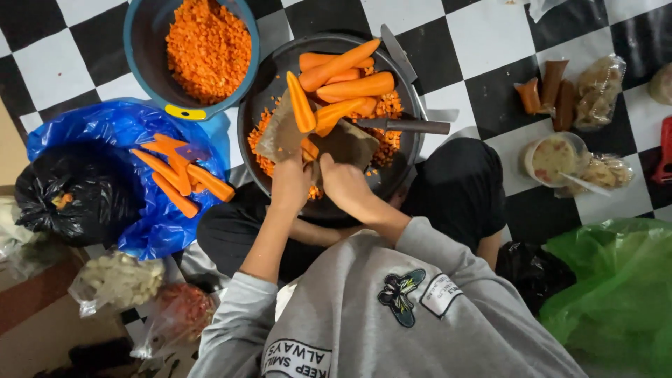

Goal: Chopping whole carrots into small pieces using a cleaver on a wooden board and transferring them to a bowl

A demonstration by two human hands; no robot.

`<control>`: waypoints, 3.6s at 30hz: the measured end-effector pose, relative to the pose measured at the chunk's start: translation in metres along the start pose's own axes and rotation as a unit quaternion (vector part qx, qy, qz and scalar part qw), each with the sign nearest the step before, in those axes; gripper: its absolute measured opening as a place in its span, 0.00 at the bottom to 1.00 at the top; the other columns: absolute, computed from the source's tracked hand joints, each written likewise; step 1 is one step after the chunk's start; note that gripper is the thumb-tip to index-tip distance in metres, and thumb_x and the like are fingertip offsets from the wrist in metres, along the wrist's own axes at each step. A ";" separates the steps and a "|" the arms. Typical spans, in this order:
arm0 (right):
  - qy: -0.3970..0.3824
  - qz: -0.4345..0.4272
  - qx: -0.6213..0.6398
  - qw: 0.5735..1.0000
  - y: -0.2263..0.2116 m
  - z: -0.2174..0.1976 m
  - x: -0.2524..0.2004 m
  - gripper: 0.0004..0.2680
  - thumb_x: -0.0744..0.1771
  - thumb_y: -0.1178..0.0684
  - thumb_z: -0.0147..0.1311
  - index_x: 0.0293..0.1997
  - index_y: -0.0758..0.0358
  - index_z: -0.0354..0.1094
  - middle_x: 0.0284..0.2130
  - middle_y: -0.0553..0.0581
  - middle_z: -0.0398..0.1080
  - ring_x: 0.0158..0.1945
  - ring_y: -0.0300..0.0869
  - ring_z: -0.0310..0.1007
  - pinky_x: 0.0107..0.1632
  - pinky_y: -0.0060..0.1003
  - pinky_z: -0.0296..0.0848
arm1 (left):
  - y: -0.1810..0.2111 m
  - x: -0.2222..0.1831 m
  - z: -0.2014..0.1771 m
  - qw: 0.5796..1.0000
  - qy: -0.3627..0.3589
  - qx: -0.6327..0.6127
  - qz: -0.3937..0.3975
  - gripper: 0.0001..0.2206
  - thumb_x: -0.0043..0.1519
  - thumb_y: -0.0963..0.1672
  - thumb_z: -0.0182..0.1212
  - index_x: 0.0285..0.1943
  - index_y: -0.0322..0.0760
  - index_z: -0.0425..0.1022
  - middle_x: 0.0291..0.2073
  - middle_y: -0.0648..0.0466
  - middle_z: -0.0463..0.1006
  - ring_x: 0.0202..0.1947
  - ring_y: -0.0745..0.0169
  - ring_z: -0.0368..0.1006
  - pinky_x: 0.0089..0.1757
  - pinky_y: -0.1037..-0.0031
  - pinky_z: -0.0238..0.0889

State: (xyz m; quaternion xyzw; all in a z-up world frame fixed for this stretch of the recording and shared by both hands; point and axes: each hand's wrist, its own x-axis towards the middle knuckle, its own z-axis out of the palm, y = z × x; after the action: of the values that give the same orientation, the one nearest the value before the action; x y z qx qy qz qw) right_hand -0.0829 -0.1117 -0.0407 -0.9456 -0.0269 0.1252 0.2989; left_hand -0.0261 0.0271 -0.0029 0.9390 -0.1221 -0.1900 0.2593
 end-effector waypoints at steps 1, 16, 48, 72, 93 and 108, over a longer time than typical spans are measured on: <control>0.001 0.001 0.001 1.000 0.003 0.005 -0.003 0.11 0.70 0.59 0.38 0.52 0.77 0.62 0.28 0.73 0.75 0.35 0.64 0.79 0.37 0.58 0.76 | -0.002 0.002 0.003 1.000 -0.001 0.001 0.001 0.19 0.65 0.40 0.58 0.64 0.21 0.69 0.39 0.35 0.81 0.42 0.45 0.80 0.38 0.65 0.78; 0.205 -0.103 -0.186 0.955 0.017 0.033 -0.008 0.02 0.67 0.53 0.47 0.37 0.57 0.60 0.11 0.51 0.64 0.14 0.46 0.70 0.19 0.41 0.69 | 0.011 0.006 0.003 1.000 -0.001 0.022 -0.001 0.10 0.63 0.41 0.59 0.31 0.24 0.74 0.20 0.45 0.71 0.30 0.38 0.79 0.28 0.64 0.72; 0.027 -0.013 0.086 0.996 0.004 0.003 0.018 0.11 0.70 0.50 0.44 0.30 0.63 0.67 0.18 0.67 0.72 0.30 0.64 0.77 0.35 0.51 0.76 | 0.039 0.004 -0.018 0.995 -0.048 -0.048 -0.075 0.24 0.70 0.44 0.46 0.69 0.14 0.58 0.51 0.24 0.74 0.55 0.29 0.72 0.49 0.54 0.73; -0.008 0.052 0.100 0.994 0.030 0.065 0.046 0.10 0.70 0.49 0.37 0.45 0.64 0.61 0.26 0.68 0.74 0.35 0.66 0.77 0.38 0.55 0.75 | -0.026 0.027 0.011 0.997 0.070 -0.002 -0.020 0.23 0.70 0.49 0.43 0.51 0.20 0.73 0.32 0.28 0.78 0.38 0.24 0.77 0.36 0.49 0.70; -0.108 0.171 0.066 0.977 -0.008 0.045 0.065 0.15 0.71 0.56 0.28 0.56 0.74 0.60 0.41 0.78 0.75 0.49 0.68 0.76 0.49 0.63 0.75 | -0.130 0.142 0.035 0.990 0.110 0.023 -0.080 0.12 0.64 0.45 0.50 0.37 0.29 0.72 0.26 0.37 0.79 0.38 0.34 0.80 0.36 0.52 0.73; -0.106 0.150 0.125 0.975 0.039 0.050 0.051 0.14 0.71 0.52 0.32 0.48 0.72 0.65 0.31 0.73 0.76 0.37 0.62 0.79 0.40 0.53 0.79 | -0.018 -0.009 -0.017 0.978 -0.010 -0.208 -0.024 0.15 0.71 0.48 0.49 0.63 0.39 0.69 0.54 0.32 0.74 0.51 0.27 0.74 0.49 0.47 0.70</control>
State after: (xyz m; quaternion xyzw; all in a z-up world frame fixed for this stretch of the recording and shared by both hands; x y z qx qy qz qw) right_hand -0.0474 -0.1091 -0.1135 -0.8753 0.1002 0.2702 0.3884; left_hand -0.0247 0.0528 0.0041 0.8653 -0.0603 -0.2267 0.4429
